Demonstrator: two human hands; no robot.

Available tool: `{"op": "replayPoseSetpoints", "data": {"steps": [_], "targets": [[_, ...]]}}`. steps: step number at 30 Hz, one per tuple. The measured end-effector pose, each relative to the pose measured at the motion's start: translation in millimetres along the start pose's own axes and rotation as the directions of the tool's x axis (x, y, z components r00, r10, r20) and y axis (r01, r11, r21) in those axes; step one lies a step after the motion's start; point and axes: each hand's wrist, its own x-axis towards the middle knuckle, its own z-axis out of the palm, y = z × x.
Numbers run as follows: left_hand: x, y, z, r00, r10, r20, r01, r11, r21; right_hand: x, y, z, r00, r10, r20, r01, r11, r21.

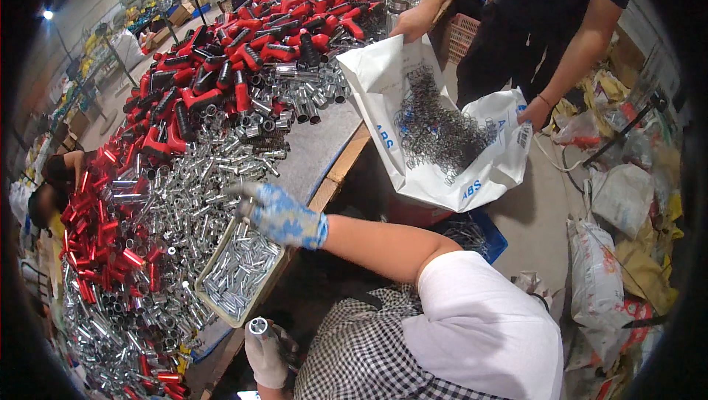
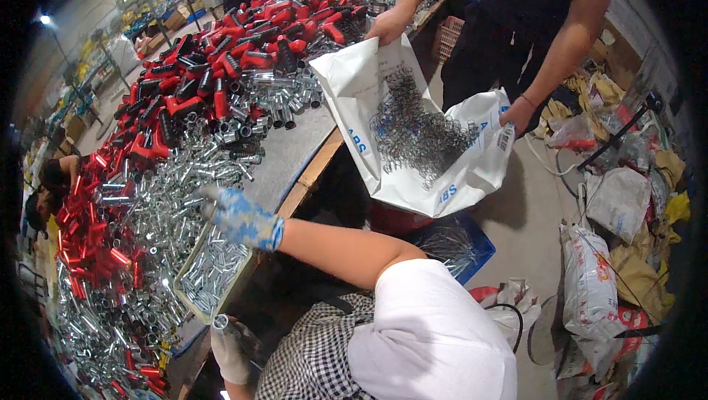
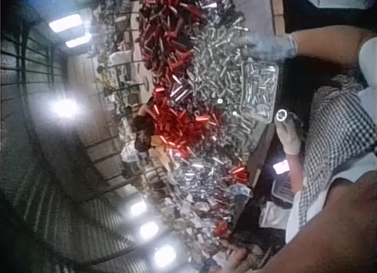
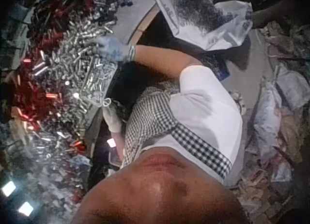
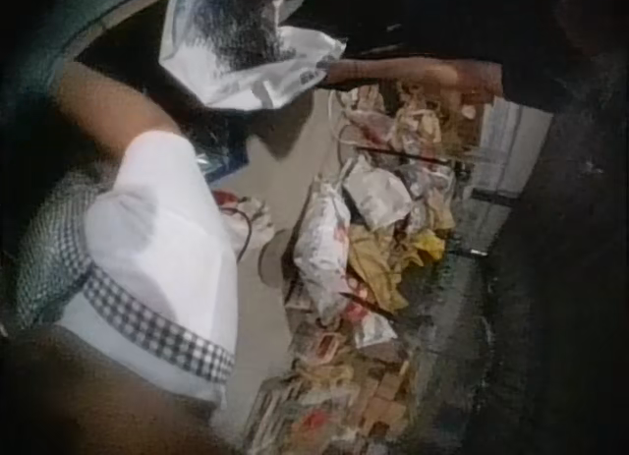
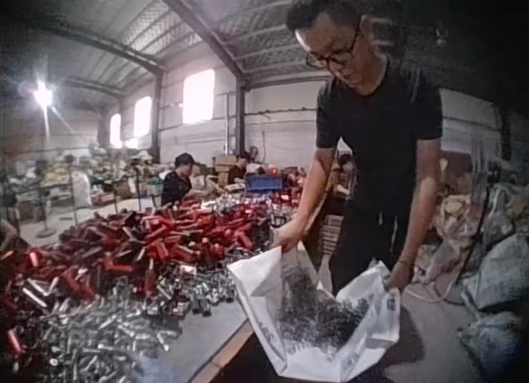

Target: Sorting and assembling small metal and plastic hardware components at a workstation.

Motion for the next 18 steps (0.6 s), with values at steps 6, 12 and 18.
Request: {"op": "replayPoseSetpoints", "data": {"steps": [6,12,18], "targets": [[7,5,8,0.998,-0.056,-0.022,0.055,0.997,-0.060,59,41,-33,0.871,0.105,-0.480,-0.219,0.958,-0.186],[13,-18,-1,0.999,-0.029,-0.028,0.028,0.999,-0.033,18,46,-43,0.927,0.373,-0.034,-0.274,0.737,0.618],[26,3,10,0.984,-0.171,0.050,0.173,0.984,-0.049,-76,33,-111,0.947,0.320,-0.006,-0.013,0.056,0.998]]}}
